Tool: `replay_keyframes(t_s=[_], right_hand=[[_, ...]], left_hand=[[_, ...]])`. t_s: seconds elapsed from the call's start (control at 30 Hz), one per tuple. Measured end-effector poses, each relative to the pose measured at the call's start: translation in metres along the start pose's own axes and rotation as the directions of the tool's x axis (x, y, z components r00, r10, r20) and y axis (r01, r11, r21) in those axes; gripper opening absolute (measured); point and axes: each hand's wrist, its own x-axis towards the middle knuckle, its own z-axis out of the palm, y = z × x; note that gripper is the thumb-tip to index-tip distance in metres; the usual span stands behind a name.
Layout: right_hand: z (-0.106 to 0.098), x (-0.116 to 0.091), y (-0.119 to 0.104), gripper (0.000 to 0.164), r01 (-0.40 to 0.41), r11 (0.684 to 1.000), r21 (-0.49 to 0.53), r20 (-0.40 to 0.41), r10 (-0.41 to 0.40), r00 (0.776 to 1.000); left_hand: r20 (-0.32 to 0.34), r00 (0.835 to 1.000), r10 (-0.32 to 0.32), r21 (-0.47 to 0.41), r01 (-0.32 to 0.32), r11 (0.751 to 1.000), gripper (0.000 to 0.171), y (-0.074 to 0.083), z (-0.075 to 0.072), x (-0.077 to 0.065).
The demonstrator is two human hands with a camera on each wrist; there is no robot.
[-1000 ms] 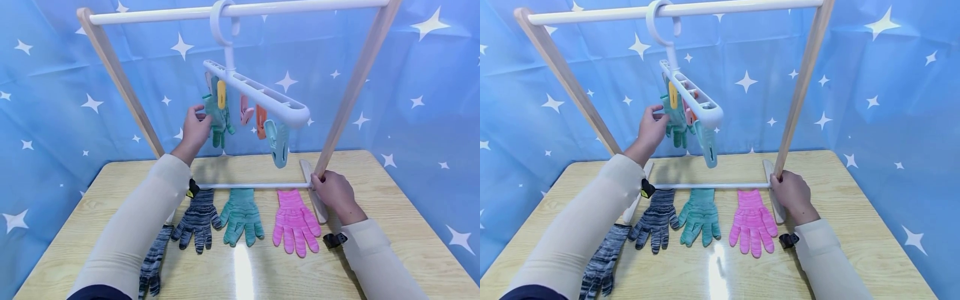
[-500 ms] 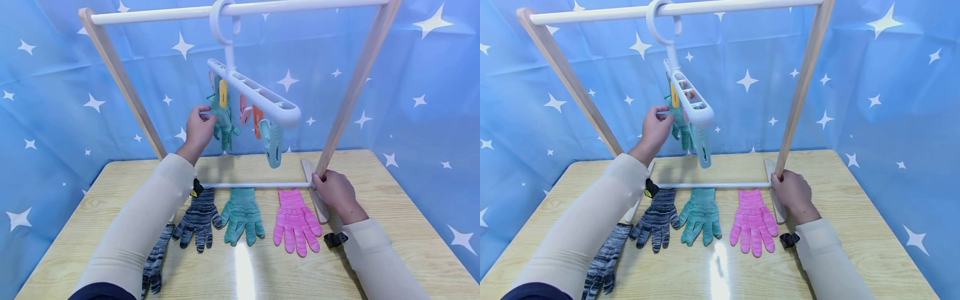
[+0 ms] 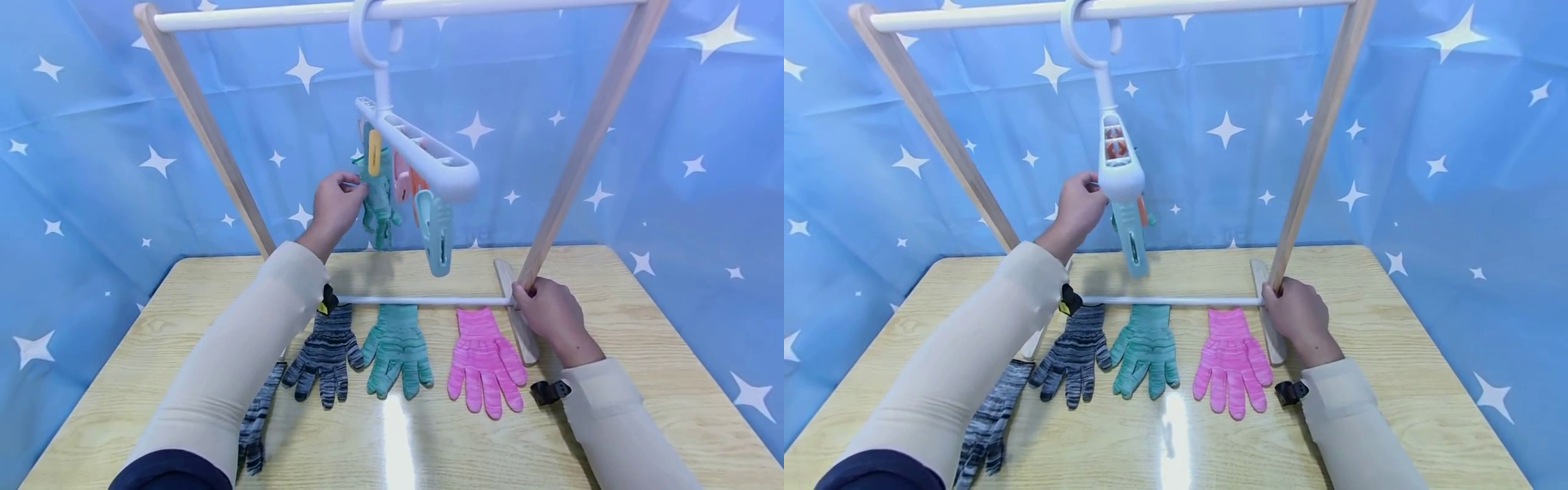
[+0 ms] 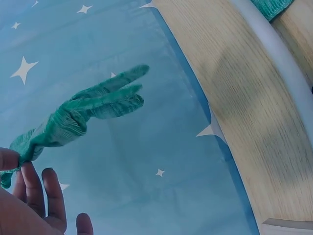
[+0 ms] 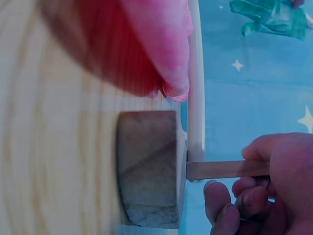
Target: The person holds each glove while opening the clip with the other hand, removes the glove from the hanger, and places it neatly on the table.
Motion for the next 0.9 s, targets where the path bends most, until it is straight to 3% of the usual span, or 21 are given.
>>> replay_keyframes(t_s=[0.6, 0.9], right_hand=[[0.003, 0.009, 0.001, 0.051, 0.008, 1.0, -0.004, 0.025, -0.007, 1.0], [0.001, 0.011, 0.003, 0.05, 0.003, 1.0, -0.009, 0.009, -0.003, 1.0]], left_hand=[[-0.017, 0.996, -0.09, -0.021, 0.09, 0.996, 0.017, -0.014, -0.02, -0.011], [-0.039, 0.999, -0.017, -0.063, 0.015, 0.998, 0.016, -0.02, -0.026, -0.012]])
